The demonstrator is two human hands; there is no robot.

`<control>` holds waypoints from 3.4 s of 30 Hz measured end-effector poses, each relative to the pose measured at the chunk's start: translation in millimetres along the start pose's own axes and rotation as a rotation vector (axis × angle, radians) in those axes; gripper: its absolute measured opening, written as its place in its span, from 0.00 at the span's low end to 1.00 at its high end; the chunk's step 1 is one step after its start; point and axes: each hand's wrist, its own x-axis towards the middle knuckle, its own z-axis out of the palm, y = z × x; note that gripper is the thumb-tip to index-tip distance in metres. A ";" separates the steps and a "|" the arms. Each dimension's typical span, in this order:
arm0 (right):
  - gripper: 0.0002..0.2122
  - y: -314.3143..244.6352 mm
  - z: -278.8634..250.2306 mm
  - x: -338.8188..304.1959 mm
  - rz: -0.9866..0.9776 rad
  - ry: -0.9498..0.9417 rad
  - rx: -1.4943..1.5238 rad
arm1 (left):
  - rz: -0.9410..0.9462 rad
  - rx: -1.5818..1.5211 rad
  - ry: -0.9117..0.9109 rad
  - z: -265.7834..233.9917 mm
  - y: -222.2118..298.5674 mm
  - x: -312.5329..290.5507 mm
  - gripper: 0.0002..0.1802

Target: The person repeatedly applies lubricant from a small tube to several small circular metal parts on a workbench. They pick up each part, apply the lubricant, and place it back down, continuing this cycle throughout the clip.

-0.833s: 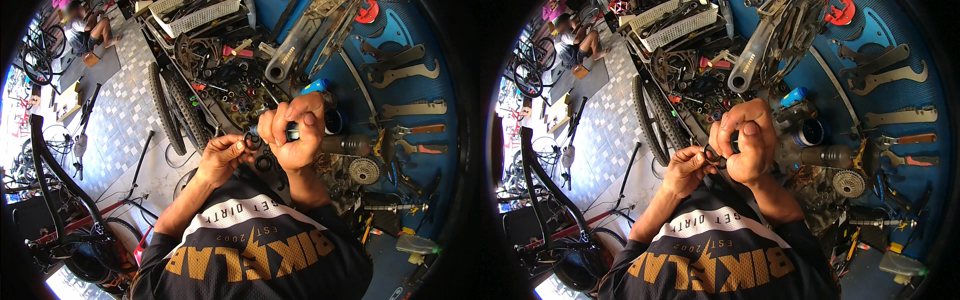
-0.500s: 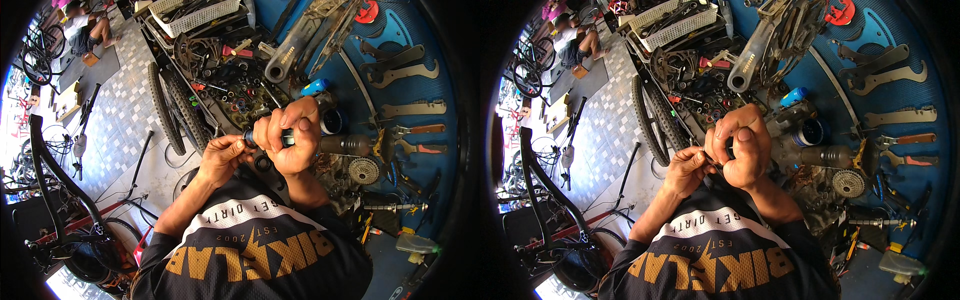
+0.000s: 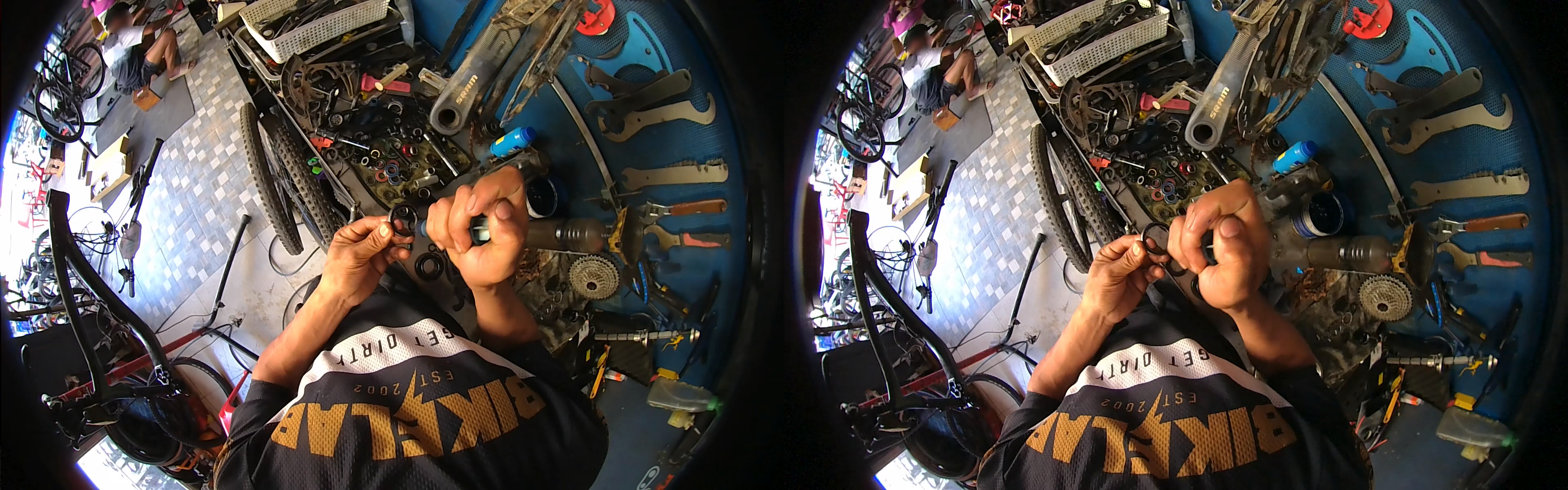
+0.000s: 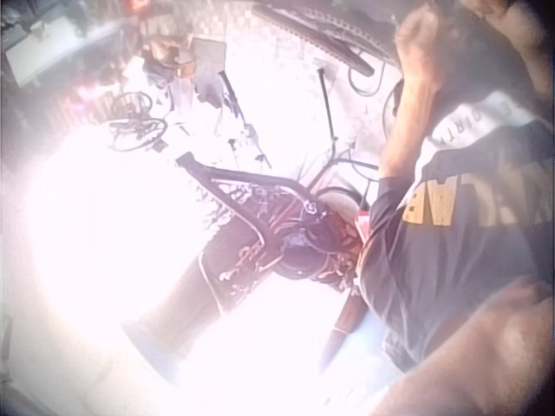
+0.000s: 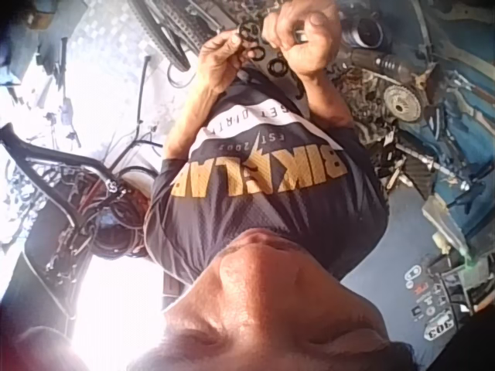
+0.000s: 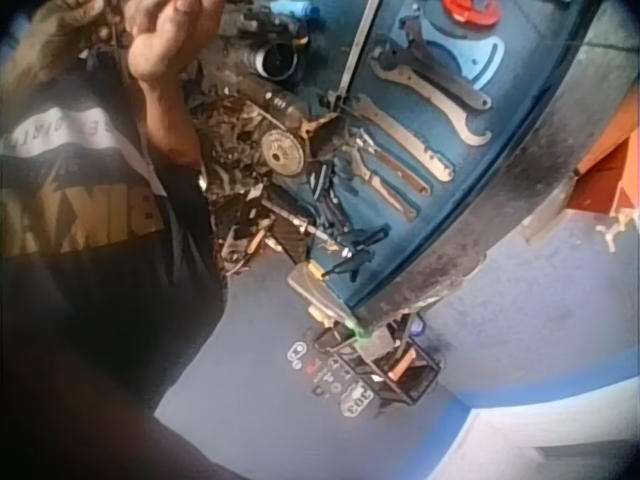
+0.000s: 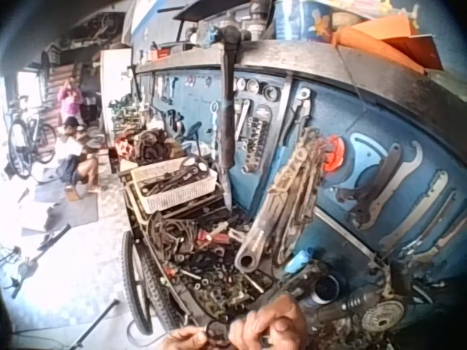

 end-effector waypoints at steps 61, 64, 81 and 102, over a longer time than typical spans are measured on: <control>0.07 84.5 -133.5 -45.5 0.616 -0.128 -1.241 | 0.013 0.291 0.161 -86.3 4.4 19.5 0.10; 0.08 67.1 -115.1 -32.6 0.692 -0.059 -0.739 | 0.028 0.307 0.155 -84.0 1.7 21.1 0.10; 0.09 88.1 -85.1 -36.0 0.714 -0.046 -0.750 | 0.099 0.319 0.131 -76.8 0.0 23.8 0.09; 0.35 53.9 -54.3 -25.6 0.618 -0.503 -1.052 | 0.116 0.576 0.191 -68.2 8.2 22.1 0.11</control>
